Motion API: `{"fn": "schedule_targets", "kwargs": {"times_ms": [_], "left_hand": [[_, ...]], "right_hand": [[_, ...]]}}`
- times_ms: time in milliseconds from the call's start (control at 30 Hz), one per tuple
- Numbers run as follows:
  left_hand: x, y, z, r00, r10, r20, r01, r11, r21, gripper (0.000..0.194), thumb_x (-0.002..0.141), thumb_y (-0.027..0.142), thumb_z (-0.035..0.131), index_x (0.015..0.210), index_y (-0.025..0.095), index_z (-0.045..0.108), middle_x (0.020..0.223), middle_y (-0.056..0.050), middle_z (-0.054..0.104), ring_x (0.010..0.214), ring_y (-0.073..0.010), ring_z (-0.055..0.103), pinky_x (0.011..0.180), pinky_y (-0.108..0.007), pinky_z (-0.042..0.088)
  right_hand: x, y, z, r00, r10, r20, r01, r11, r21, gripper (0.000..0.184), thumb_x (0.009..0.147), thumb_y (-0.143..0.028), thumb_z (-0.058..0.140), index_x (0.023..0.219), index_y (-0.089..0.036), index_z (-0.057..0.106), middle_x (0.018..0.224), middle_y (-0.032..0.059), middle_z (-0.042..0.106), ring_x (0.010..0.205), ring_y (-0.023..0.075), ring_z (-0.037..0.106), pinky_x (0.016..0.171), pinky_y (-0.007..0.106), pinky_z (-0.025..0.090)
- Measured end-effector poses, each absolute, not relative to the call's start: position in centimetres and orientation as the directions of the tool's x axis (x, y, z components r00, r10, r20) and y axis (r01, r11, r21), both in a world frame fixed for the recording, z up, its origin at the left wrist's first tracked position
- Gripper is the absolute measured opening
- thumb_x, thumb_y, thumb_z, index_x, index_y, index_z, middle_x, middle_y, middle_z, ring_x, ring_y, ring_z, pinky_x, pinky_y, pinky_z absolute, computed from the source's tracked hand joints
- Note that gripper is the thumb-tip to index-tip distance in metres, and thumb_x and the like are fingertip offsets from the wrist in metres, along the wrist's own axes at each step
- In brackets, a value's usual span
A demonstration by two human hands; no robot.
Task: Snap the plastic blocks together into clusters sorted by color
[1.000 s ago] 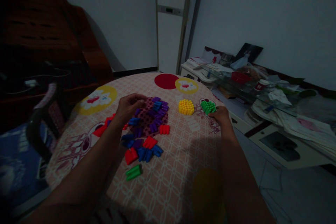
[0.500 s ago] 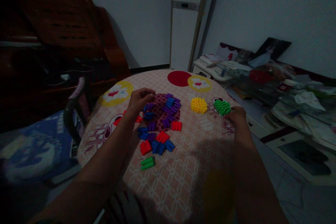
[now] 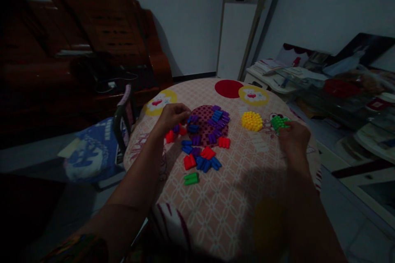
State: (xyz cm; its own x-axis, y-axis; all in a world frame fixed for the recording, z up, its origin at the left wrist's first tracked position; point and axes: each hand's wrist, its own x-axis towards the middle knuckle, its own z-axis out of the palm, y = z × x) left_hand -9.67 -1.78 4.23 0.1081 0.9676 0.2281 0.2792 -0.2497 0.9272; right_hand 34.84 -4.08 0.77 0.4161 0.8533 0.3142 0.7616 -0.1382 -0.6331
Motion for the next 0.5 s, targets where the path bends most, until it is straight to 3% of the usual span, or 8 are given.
{"fn": "schedule_targets", "kwargs": {"times_ms": [33, 133, 200, 267, 367, 500], "left_hand": [[-9.6, -2.9, 4.1, 0.178, 0.963, 0.200, 0.318, -0.249, 0.915, 0.014, 0.072, 0.029, 0.066, 0.071, 0.014, 0.066, 0.053, 0.001, 0.061, 0.045, -0.0109, 0.057, 0.043, -0.019, 0.041], [-9.2, -5.9, 3.4, 0.386, 0.914, 0.124, 0.385, -0.281, 0.879, 0.018, 0.074, 0.034, 0.067, 0.068, 0.017, 0.067, 0.052, 0.001, 0.061, 0.046, -0.0124, 0.057, 0.043, -0.020, 0.039], [-9.1, -6.8, 2.7, 0.384, 0.910, 0.158, 0.379, -0.311, 0.871, 0.020, 0.076, 0.037, 0.065, 0.070, 0.018, 0.067, 0.055, 0.001, 0.062, 0.048, -0.0137, 0.058, 0.046, -0.021, 0.041], [-9.1, -6.7, 2.0, 0.262, 0.936, 0.235, 0.382, -0.325, 0.865, 0.022, 0.079, 0.038, 0.061, 0.073, 0.018, 0.067, 0.057, 0.000, 0.063, 0.051, -0.0149, 0.060, 0.049, -0.023, 0.044], [-9.5, -5.4, 0.8, -0.025, 0.913, 0.408, 0.518, -0.337, 0.786, 0.018, 0.079, 0.034, 0.058, 0.076, 0.019, 0.069, 0.067, -0.002, 0.069, 0.063, -0.0173, 0.063, 0.061, -0.026, 0.049], [-10.5, -4.4, -1.0, -0.155, 0.829, 0.537, 0.667, -0.314, 0.676, 0.021, 0.080, 0.030, 0.056, 0.087, 0.019, 0.072, 0.089, -0.007, 0.073, 0.084, -0.0227, 0.066, 0.081, -0.034, 0.050]], "right_hand": [[32.7, -5.0, 1.1, 0.472, 0.831, 0.293, 0.733, -0.186, -0.654, 0.038, 0.070, -0.036, 0.062, 0.100, -0.016, 0.072, 0.078, 0.0113, 0.071, 0.069, 0.0281, 0.066, 0.060, 0.039, 0.052], [25.8, -8.1, 1.7, 0.307, 0.937, 0.169, 0.631, -0.068, -0.773, 0.033, 0.073, -0.037, 0.062, 0.094, -0.014, 0.074, 0.068, 0.0067, 0.068, 0.049, 0.0183, 0.058, 0.047, 0.030, 0.044], [21.4, -10.4, 1.7, 0.025, 0.992, 0.125, 0.575, 0.088, -0.814, 0.025, 0.075, -0.036, 0.065, 0.083, -0.015, 0.074, 0.066, 0.0048, 0.068, 0.052, 0.0165, 0.059, 0.051, 0.028, 0.045], [17.4, -12.7, 1.4, -0.302, 0.944, 0.136, 0.514, 0.281, -0.810, 0.019, 0.081, -0.035, 0.065, 0.083, -0.018, 0.075, 0.073, 0.0032, 0.071, 0.062, 0.0164, 0.063, 0.059, 0.027, 0.046], [12.8, -15.4, 0.7, -0.567, 0.810, 0.149, 0.511, 0.487, -0.708, 0.017, 0.086, -0.034, 0.068, 0.094, -0.021, 0.076, 0.084, 0.0025, 0.075, 0.075, 0.0164, 0.067, 0.069, 0.026, 0.045], [9.7, -17.0, -0.4, -0.638, 0.764, 0.099, 0.679, 0.618, -0.396, 0.031, 0.083, -0.038, 0.075, 0.107, -0.019, 0.069, 0.103, 0.0084, 0.074, 0.094, 0.0231, 0.067, 0.079, 0.031, 0.046]]}}
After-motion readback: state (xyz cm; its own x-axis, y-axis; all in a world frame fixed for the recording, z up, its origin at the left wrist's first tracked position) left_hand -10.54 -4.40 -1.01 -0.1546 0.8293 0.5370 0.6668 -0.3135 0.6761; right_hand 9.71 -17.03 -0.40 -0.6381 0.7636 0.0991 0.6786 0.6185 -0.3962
